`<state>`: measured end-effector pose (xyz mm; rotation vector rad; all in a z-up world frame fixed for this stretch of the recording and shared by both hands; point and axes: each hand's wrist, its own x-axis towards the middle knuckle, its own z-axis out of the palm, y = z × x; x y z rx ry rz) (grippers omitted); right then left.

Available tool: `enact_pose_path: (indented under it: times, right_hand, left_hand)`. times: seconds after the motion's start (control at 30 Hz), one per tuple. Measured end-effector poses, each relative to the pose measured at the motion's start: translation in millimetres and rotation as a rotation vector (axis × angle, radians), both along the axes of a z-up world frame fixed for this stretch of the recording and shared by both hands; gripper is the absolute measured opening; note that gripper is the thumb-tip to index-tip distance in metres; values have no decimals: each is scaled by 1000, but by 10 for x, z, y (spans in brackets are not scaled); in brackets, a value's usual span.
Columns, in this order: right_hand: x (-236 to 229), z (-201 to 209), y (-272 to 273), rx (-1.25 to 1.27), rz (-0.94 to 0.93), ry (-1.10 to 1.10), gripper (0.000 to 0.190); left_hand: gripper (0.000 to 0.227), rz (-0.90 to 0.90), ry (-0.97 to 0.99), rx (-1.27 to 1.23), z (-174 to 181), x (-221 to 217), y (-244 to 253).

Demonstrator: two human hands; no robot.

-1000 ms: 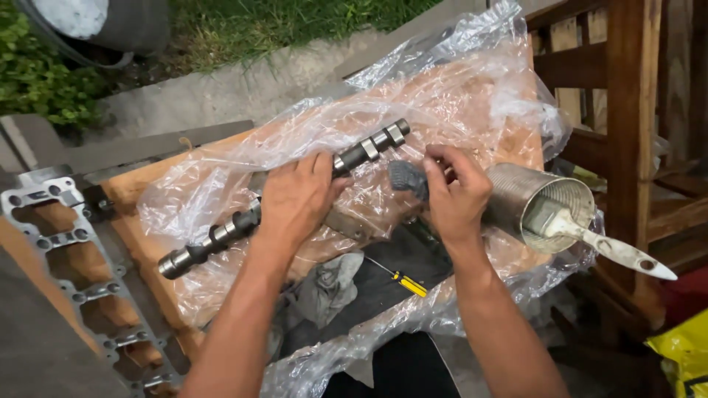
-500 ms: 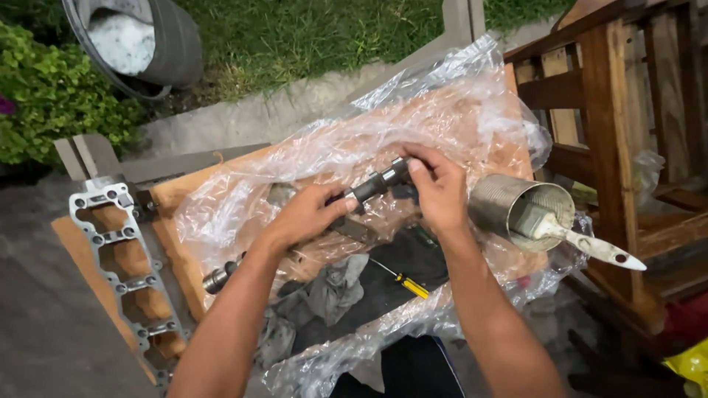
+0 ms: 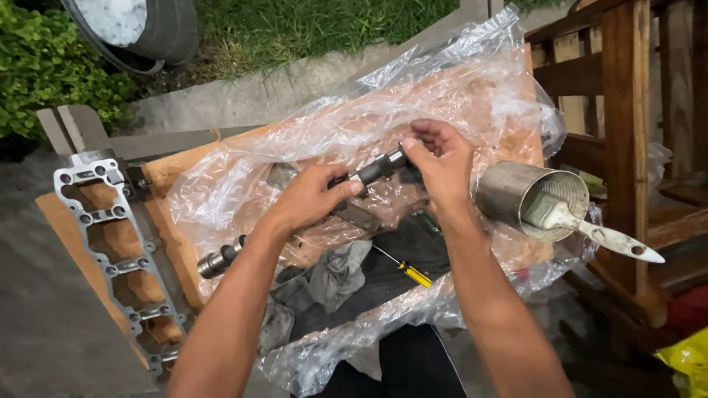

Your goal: Cleaning an engine camshaft and other components using a cloth

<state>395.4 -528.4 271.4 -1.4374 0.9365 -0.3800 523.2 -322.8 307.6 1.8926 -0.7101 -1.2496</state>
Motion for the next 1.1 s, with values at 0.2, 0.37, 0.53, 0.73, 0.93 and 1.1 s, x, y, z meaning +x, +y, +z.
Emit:
enact_pose_path:
  times: [0.2,0.37,0.53,0.73,0.93,1.1]
  right_hand:
    - [140,109,-1,-25,-91,25,12]
    - [-168,387,-7,-278,-99,-43,22]
    - [-974,502,266,-532,51,48,25]
    - [-1540,606,1188,-725,708,12,43]
    - [-1208,153,1554,-1133,874,219,51]
    - [-1120,918,1446,-571,592,-218,28]
  left_hand:
    - [42,4,-27,82,59,-34,-28]
    - [46,36,-13,70,279,-21,-26]
    - [48,92,-18,-45,736,-69,148]
    - [56,184,17,-78,1578,-281,623]
    - [36,601,179,-39,1433,-1200,1608]
    - [40,949,392,66,1170,-2135,2330]
